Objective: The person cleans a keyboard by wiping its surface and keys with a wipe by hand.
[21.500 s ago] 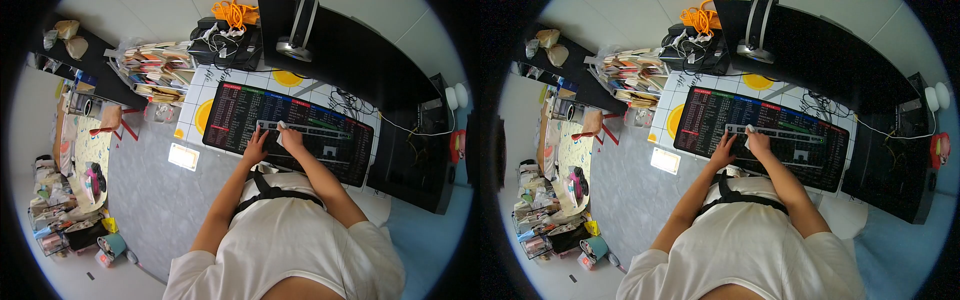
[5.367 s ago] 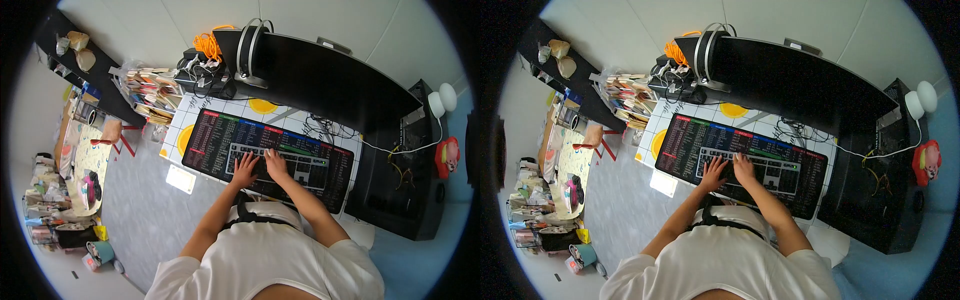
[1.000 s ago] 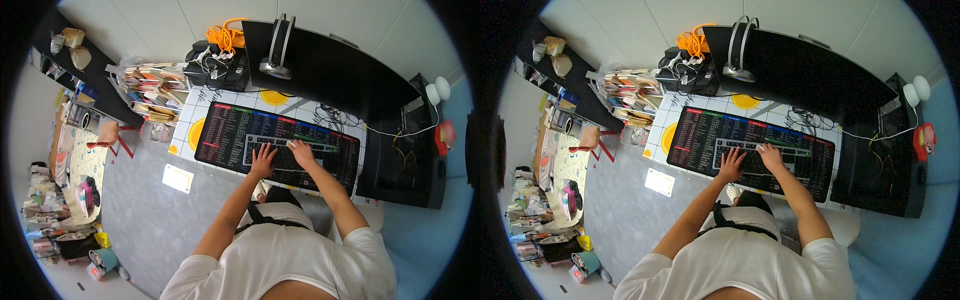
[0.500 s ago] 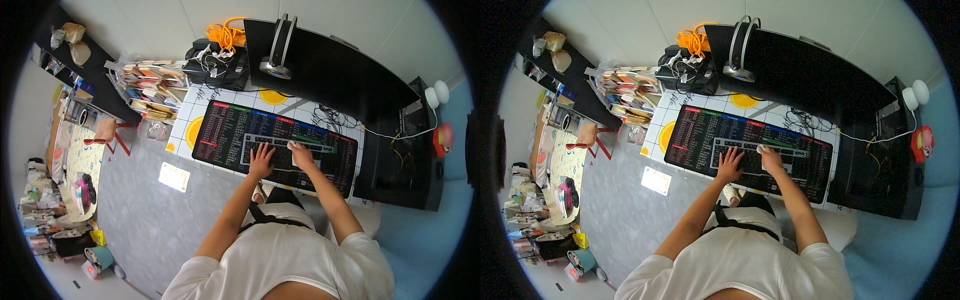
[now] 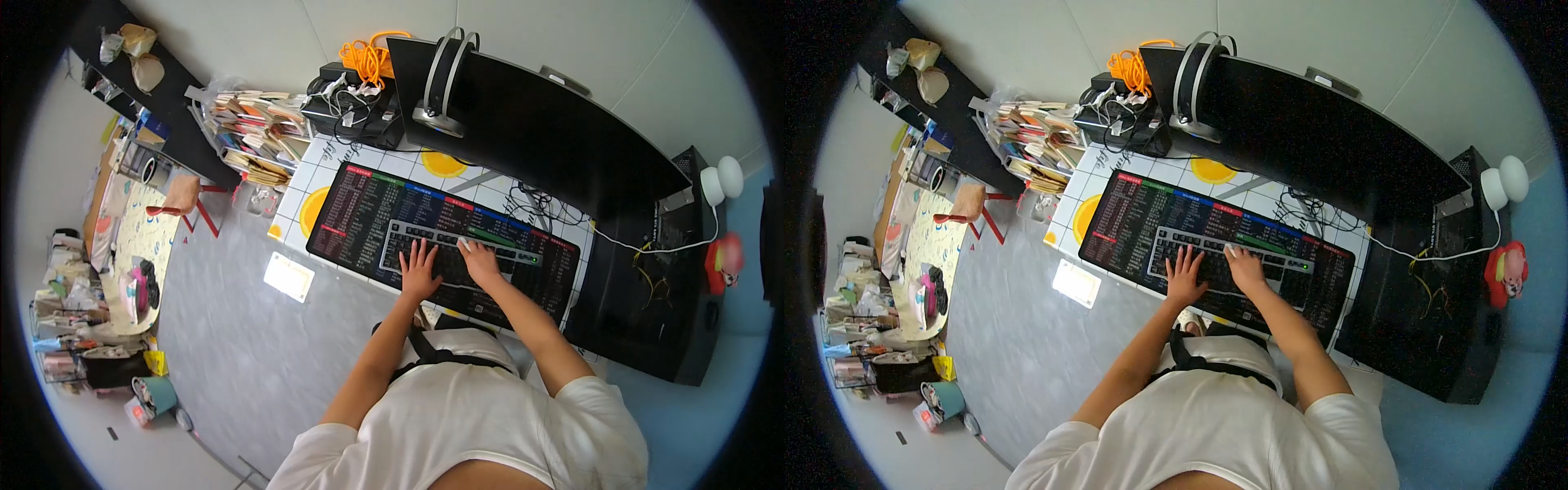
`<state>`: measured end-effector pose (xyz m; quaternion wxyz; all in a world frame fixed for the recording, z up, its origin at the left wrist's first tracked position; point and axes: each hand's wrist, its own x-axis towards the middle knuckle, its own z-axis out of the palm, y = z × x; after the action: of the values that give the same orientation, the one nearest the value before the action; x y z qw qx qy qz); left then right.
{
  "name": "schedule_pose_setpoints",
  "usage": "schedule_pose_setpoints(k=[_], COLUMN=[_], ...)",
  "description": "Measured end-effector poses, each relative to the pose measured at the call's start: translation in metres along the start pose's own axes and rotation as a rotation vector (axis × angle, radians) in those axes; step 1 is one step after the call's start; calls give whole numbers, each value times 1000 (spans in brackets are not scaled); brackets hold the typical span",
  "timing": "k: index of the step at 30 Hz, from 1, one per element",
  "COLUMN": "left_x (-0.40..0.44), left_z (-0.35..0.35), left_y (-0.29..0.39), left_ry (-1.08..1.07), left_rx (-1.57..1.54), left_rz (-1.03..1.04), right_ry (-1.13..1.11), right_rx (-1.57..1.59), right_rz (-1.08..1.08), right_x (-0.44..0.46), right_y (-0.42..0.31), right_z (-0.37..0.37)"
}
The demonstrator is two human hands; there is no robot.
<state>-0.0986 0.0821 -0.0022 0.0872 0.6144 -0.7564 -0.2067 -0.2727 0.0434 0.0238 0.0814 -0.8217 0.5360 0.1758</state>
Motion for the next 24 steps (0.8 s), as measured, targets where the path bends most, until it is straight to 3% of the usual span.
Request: schedule_pose_setpoints(k=[5, 24], left_x=[-1, -3], left_z=[13, 23], left_y=[22, 28], left_ry=[36, 70], left_rx=[40, -57], left_rz=[-13, -69], right_ry=[169, 118], right_rx=[172, 101], right_rz=[39, -62], right_x=[2, 12], right_y=[6, 12], right_z=[27, 19])
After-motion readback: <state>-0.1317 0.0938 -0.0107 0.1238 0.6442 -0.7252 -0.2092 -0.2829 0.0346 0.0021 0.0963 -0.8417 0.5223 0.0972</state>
